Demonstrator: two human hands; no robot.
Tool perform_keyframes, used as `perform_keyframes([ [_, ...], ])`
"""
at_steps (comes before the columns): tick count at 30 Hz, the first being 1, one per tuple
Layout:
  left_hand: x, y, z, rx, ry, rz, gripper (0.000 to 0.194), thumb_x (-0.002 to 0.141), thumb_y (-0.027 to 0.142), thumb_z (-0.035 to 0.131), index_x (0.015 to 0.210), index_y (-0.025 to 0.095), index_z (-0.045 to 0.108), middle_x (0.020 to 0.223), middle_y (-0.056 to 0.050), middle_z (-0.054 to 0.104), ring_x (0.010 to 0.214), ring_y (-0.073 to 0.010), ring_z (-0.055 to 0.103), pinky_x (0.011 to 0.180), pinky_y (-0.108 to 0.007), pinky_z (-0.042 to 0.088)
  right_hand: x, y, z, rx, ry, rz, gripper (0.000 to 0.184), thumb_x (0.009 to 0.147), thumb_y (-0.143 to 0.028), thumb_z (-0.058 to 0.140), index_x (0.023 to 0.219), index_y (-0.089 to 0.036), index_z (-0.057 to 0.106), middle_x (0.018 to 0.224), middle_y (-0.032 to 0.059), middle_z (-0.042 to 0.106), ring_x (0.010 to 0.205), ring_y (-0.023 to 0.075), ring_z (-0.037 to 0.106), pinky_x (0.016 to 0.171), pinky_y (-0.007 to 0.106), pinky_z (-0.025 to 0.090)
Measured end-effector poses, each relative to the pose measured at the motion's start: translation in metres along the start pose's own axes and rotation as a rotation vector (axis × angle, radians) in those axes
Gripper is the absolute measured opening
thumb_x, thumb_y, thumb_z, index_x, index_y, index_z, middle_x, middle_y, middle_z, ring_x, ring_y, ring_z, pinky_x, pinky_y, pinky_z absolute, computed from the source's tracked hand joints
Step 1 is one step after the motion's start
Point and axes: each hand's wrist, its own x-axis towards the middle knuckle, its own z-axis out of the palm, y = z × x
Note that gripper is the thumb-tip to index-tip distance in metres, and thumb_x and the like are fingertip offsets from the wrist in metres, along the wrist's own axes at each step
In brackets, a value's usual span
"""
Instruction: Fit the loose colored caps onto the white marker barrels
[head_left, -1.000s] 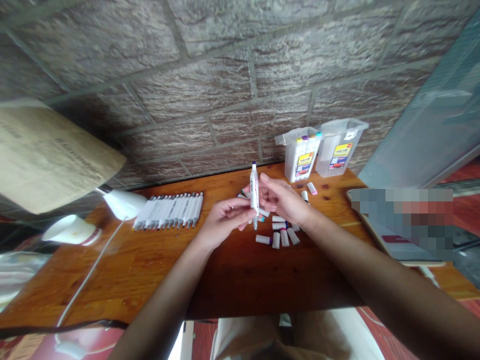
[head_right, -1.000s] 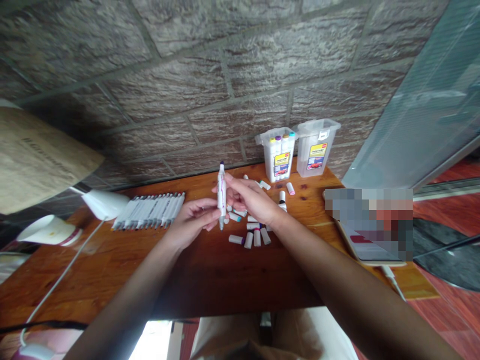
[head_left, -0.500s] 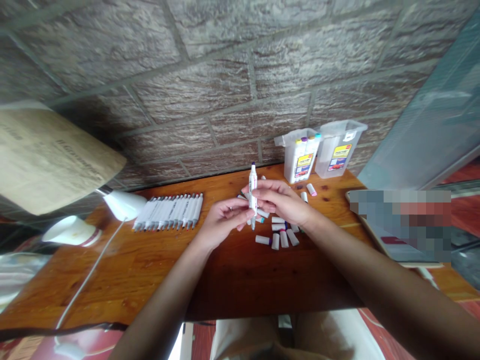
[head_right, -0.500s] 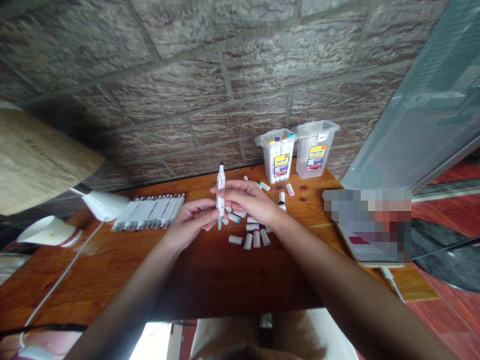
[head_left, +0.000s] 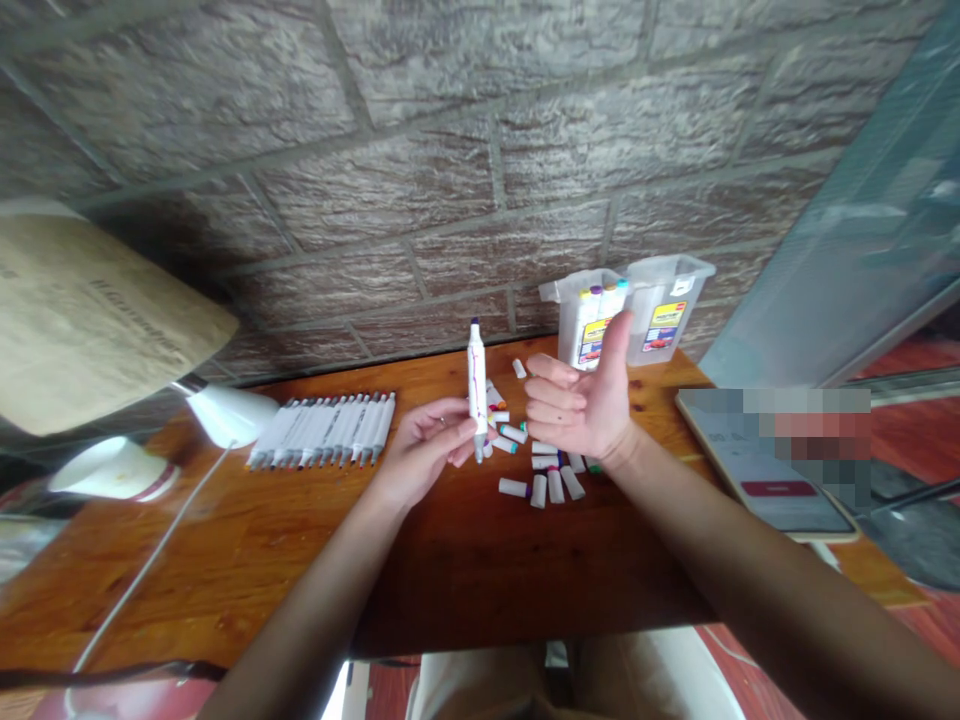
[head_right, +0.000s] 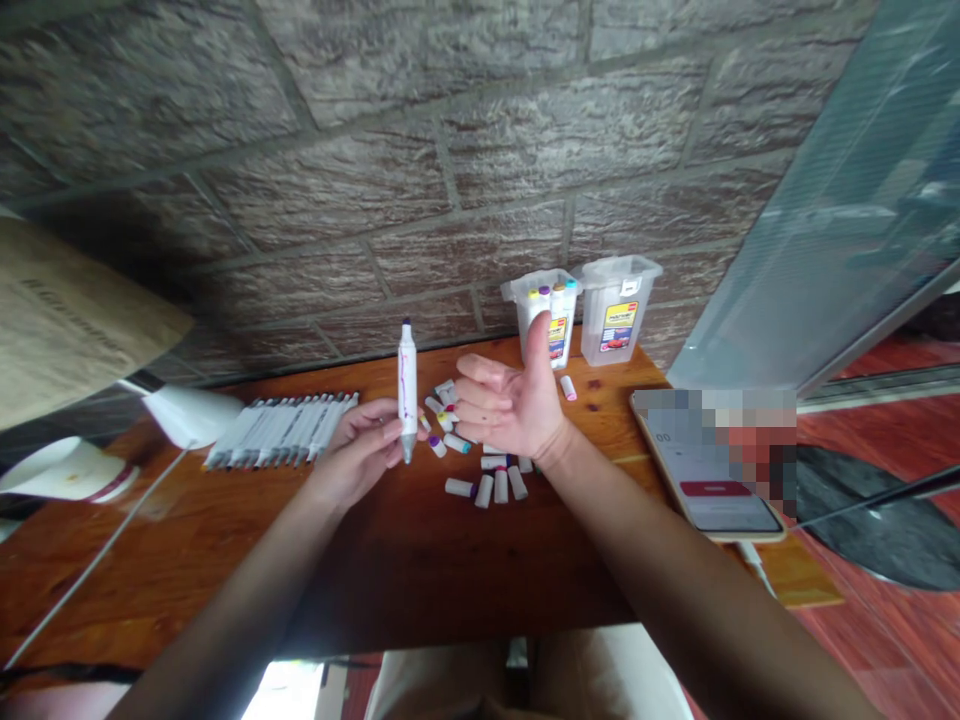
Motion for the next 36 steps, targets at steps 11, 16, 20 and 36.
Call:
perform_keyframes([
  [11, -0.001, -0.004, 0.002, -0.059, -0.041, -0.018, 0.025, 0.07, 0.031, 0.088, 0.085, 0.013, 0.078, 0.065, -0.006, 0.073, 0.045, -0.0057, 0.049, 0.043, -0.017, 0.033, 0.0, 0.009, 0.018, -0.009, -0.125, 0.011, 0.066, 0.087, -0.06, 0.07, 0.053, -0.019, 0.031, 0.042, -0.009, 0.026, 0.038, 0.0056, 0.023, 0.041, 0.019, 0.027],
  [16, -0.001, -0.003, 0.003, -0.057, -0.03, -0.022, 0.027, 0.068, 0.033, 0.089, 0.083, 0.014, 0.077, 0.068, -0.007, 0.075, 0.044, -0.0055, 0.049, 0.041, -0.017, 0.032, 0.008, 0.005, 0.006, -0.056, 0.431, -0.036, 0.04, 0.086, -0.033, 0.077, 0.059, -0.017, 0.052, 0.048, -0.0104, 0.03, 0.041, 0.0044, 0.017, 0.04, 0.017, 0.02],
  [20, -0.002, -0.002, 0.003, -0.03, -0.042, -0.032, 0.029, 0.068, 0.034, 0.089, 0.083, 0.014, 0.077, 0.067, -0.006, 0.075, 0.044, -0.0056, 0.049, 0.041, -0.017, 0.032, 0.01, 0.01, -0.006, -0.214, 0.571, -0.056, 0.034, 0.079, -0.043, 0.081, 0.095, -0.014, 0.073, 0.051, -0.0106, 0.04, 0.041, 0.0033, 0.021, 0.04, 0.017, 0.018],
  [36, -0.002, -0.006, 0.0, 0.038, -0.135, -0.013, 0.028, 0.076, 0.037, 0.084, 0.088, 0.013, 0.077, 0.068, -0.007, 0.074, 0.048, -0.0075, 0.051, 0.046, -0.02, 0.036, 0.007, 0.024, -0.004, -0.42, 0.367, 0.027, 0.03, 0.084, -0.04, 0.078, 0.098, -0.014, 0.078, 0.057, -0.008, 0.048, 0.043, 0.0029, 0.029, 0.047, 0.021, 0.036],
])
